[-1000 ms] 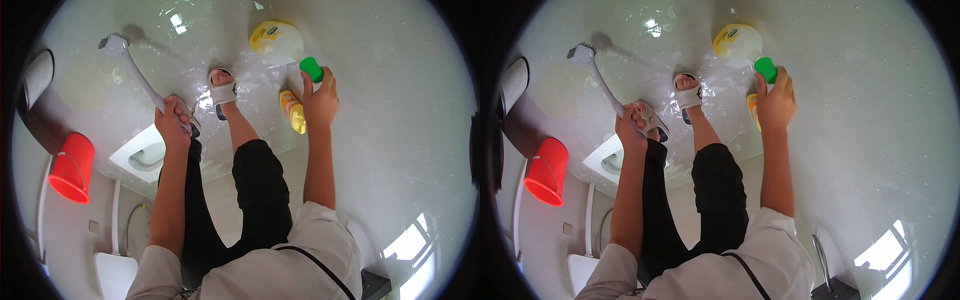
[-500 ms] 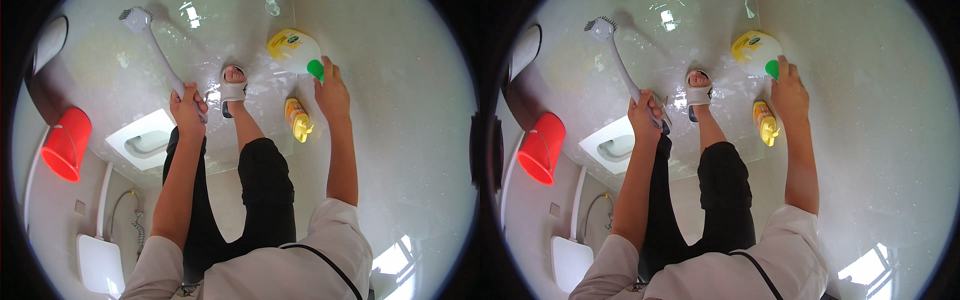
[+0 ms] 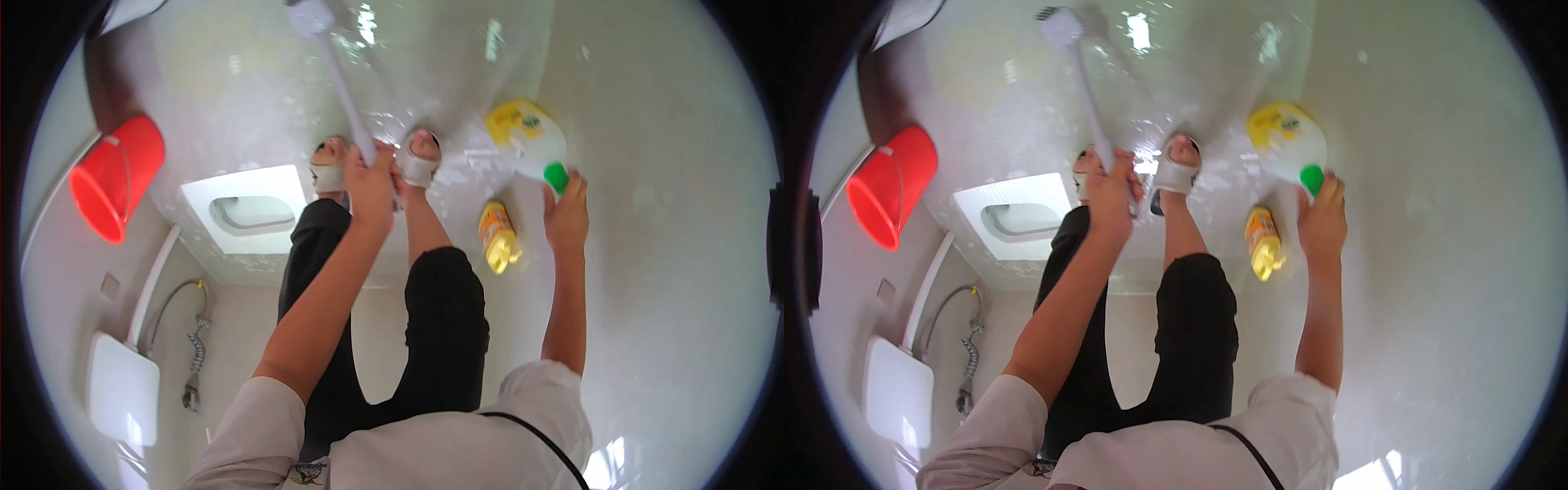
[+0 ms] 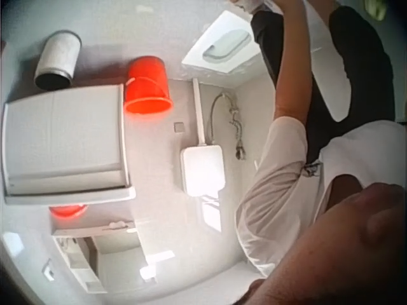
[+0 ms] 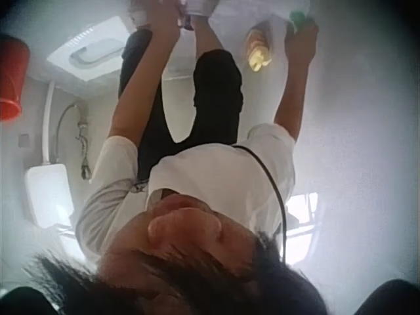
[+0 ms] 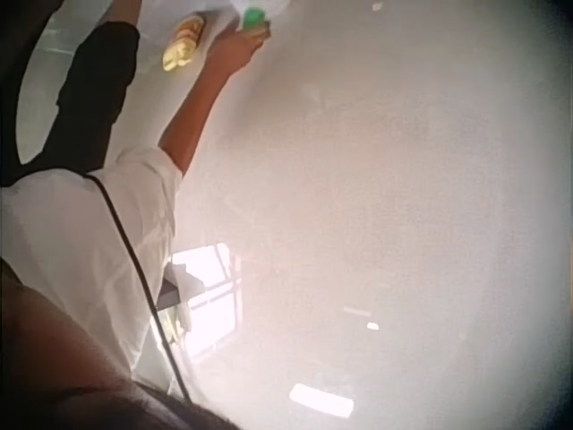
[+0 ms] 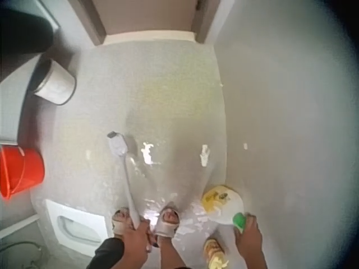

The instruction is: Cleaning the bathroom floor and around the squat toilet using a brush and liquid cleaner.

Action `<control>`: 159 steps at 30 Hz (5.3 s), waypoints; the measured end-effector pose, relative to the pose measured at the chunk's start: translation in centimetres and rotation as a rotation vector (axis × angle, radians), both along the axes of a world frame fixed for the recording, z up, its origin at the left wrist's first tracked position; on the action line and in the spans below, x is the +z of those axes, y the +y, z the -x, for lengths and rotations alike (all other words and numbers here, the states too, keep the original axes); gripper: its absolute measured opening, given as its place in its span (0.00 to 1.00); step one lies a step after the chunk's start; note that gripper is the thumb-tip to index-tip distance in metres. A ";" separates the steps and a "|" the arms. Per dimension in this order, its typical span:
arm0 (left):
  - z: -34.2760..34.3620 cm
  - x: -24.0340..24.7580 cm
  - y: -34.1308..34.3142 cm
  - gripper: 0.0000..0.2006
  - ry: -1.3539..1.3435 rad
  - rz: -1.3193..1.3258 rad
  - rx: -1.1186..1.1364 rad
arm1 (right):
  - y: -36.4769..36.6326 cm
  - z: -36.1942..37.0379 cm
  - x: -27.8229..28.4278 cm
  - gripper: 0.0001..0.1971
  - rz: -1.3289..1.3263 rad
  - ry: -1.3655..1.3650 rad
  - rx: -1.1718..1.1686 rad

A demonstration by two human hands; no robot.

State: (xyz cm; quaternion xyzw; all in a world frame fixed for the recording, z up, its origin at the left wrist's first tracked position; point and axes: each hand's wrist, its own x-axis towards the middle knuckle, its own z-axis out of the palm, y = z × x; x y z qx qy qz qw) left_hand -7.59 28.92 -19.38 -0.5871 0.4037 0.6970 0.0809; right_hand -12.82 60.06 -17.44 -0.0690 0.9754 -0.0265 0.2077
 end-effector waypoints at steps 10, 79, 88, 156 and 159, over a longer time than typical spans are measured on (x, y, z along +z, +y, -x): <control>0.6 -0.8 2.6 0.16 0.049 0.080 -0.084 | -19.4 1.8 0.8 0.25 0.688 -0.543 -0.464; 2.7 -1.1 -6.4 0.21 0.421 -0.179 -0.992 | -15.4 32.5 -20.1 0.43 0.689 -0.777 -1.140; -1.1 0.2 -3.1 0.16 0.351 -0.411 -0.557 | -19.6 19.4 -18.9 0.40 0.213 -0.390 -0.044; -0.5 6.8 -4.2 0.29 0.124 -0.003 -1.597 | -32.8 16.7 -15.6 0.38 -0.017 -0.579 0.171; 1.1 6.5 -2.9 0.28 0.225 0.025 -1.505 | -32.9 29.1 -20.0 0.36 0.062 -0.452 0.187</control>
